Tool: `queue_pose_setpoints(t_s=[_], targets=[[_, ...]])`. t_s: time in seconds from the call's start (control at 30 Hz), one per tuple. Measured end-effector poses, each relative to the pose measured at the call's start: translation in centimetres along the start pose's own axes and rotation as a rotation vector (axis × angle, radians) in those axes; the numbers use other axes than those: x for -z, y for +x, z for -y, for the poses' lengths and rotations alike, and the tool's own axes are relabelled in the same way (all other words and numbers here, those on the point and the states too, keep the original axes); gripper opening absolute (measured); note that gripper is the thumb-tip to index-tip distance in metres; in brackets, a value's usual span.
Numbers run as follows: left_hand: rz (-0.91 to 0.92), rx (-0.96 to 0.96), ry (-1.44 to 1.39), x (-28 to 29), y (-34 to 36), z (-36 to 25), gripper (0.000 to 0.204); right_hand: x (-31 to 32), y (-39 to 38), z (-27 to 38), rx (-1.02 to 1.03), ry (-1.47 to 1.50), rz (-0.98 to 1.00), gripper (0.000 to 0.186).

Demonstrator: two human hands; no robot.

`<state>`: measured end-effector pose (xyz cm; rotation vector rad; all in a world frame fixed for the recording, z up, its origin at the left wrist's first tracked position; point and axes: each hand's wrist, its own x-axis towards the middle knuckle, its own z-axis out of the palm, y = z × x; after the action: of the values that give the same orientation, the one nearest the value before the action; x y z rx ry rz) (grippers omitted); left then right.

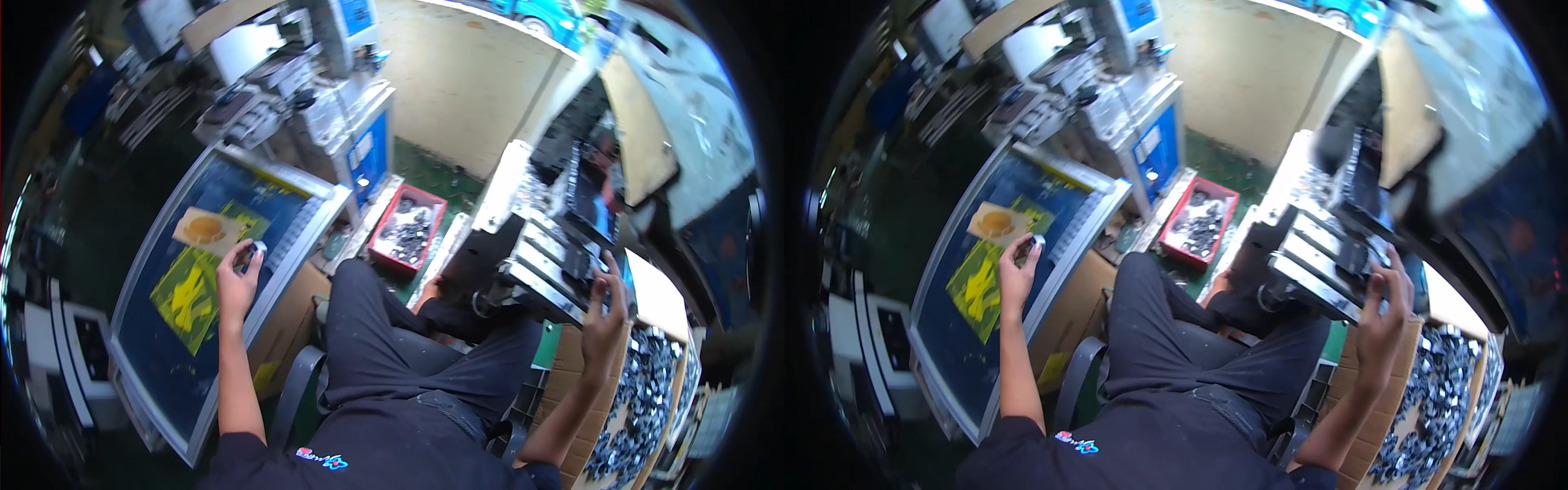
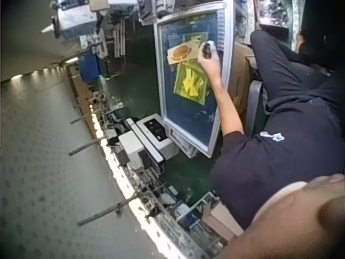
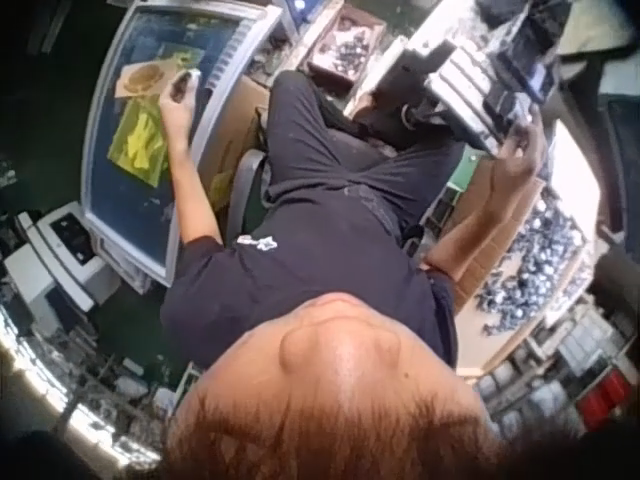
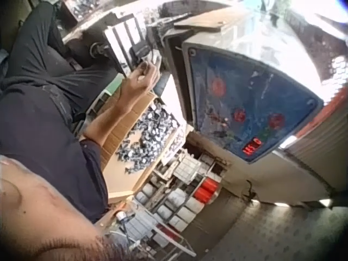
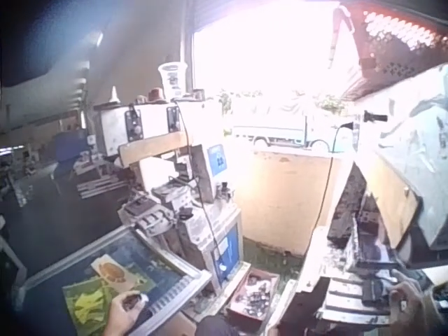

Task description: The recorder cleans a silk screen frame and then operates a pad printing machine to print logos on small plastic components.

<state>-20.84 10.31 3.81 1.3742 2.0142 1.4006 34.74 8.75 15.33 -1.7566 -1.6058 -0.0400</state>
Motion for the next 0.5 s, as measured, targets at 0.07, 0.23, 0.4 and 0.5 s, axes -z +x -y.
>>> queue_pose_setpoints(t_s=[0.07,0.23,0.4,0.5], targets=[[-0.046,0.028,0.066,2.0,0.3,3.3,0.033,-0.2,-0.3,-1.0,-0.013,0.042,0.011,0.027],[0.022,0.226,0.278,4.8,-0.8,7.0,0.031,0.2,-1.4,-2.6,-0.004,0.274,-0.010,0.042],[0.079,0.299,0.188,4.1,-1.4,8.6,0.032,3.1,-3.6,-5.0,-0.178,0.369,-0.170,0.051],[0.149,0.302,0.070,2.9,-1.2,9.1,0.035,5.1,-5.0,-7.4,-0.227,0.339,-0.234,0.053]])
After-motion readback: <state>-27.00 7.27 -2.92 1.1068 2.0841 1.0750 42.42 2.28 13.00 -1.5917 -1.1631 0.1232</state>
